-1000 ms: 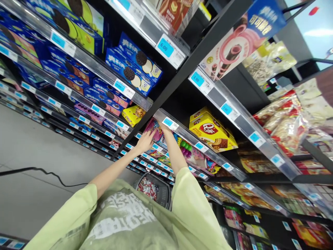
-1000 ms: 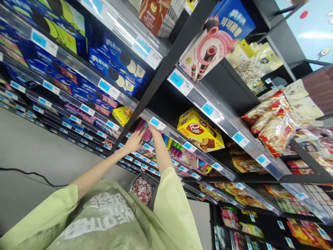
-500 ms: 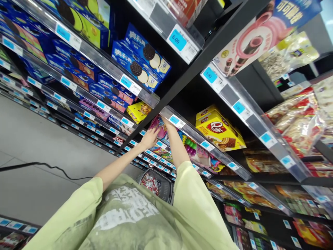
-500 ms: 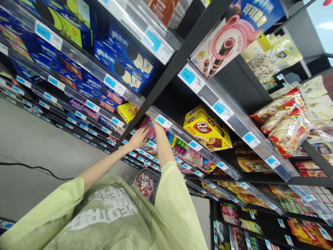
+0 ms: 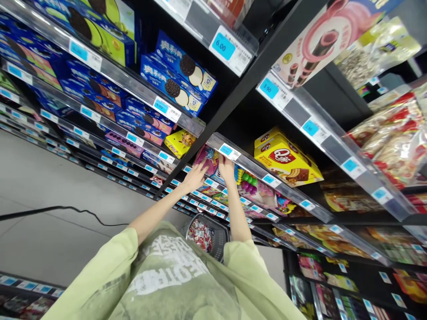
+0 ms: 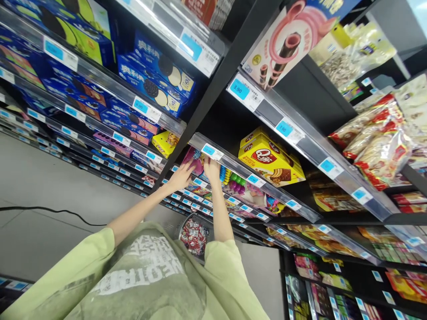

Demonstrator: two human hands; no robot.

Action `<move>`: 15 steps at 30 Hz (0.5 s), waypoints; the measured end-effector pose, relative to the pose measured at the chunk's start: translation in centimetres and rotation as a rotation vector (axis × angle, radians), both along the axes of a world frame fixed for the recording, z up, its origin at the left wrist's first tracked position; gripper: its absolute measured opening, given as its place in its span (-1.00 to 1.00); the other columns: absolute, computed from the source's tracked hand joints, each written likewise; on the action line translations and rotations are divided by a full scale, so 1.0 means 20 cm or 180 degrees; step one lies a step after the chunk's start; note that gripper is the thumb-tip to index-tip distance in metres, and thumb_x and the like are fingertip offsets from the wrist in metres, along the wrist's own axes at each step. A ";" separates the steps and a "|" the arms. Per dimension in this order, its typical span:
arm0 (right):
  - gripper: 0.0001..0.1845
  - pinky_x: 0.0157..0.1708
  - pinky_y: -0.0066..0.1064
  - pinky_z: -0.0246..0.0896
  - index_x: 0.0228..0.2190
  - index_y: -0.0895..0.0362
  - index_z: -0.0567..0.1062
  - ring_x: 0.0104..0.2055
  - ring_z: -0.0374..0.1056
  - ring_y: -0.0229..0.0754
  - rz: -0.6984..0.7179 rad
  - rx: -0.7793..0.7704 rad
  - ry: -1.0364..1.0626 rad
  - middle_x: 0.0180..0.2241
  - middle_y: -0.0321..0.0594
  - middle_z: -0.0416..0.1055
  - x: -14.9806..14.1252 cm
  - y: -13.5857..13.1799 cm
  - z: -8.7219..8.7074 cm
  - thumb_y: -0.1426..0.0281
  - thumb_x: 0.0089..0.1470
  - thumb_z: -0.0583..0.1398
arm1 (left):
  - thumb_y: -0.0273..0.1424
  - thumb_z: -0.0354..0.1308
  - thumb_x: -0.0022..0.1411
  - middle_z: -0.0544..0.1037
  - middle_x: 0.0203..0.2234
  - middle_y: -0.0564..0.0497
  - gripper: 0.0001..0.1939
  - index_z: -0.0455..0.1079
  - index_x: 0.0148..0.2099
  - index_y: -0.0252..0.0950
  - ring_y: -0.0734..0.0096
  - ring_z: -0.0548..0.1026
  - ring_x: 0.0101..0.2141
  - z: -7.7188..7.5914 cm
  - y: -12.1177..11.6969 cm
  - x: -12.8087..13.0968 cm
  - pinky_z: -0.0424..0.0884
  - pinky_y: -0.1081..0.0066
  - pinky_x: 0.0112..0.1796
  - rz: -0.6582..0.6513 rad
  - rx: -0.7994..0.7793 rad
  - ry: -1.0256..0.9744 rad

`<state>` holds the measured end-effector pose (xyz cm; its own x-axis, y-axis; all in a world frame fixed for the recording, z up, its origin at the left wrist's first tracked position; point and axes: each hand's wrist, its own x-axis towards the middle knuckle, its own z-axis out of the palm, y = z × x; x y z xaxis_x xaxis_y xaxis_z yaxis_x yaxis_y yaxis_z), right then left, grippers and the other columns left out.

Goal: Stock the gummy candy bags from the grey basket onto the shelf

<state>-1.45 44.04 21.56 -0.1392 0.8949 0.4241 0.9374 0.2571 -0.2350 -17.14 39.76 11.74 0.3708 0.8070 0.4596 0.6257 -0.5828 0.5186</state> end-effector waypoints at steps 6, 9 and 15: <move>-0.67 0.18 -0.08 0.23 -0.13 0.13 0.54 0.12 0.35 -0.08 -0.0203 0.0812 0.1194 -0.08 -0.07 0.51 0.13 -0.66 -0.31 0.31 0.36 0.00 | -0.59 -0.02 0.27 0.14 0.33 -0.27 -0.46 0.23 0.29 -0.38 -0.01 0.12 0.33 -0.05 -0.13 0.04 0.20 -0.03 0.29 -0.0083 0.0302 -0.0417; -0.66 0.24 0.03 0.16 -0.09 0.12 0.53 0.24 0.27 -0.03 -0.0294 0.0422 0.1127 0.00 -0.03 0.50 0.12 -0.97 -0.53 0.41 0.33 -0.02 | -0.59 -0.06 0.30 0.19 0.31 -0.18 -0.50 0.27 0.25 -0.29 0.10 0.15 0.32 -0.12 -0.28 0.09 0.21 -0.02 0.29 -0.0347 0.0083 -0.0596; -0.59 0.11 -0.24 0.30 0.09 0.12 0.45 0.13 0.38 -0.06 -0.0555 -0.2999 0.0372 0.06 -0.02 0.48 0.14 -1.32 -0.80 0.41 0.28 0.01 | -0.48 -0.14 0.41 0.30 0.24 -0.15 -0.56 0.27 0.27 -0.23 0.26 0.26 0.26 -0.38 -0.64 0.22 0.25 0.15 0.27 -0.1345 -0.1539 0.0403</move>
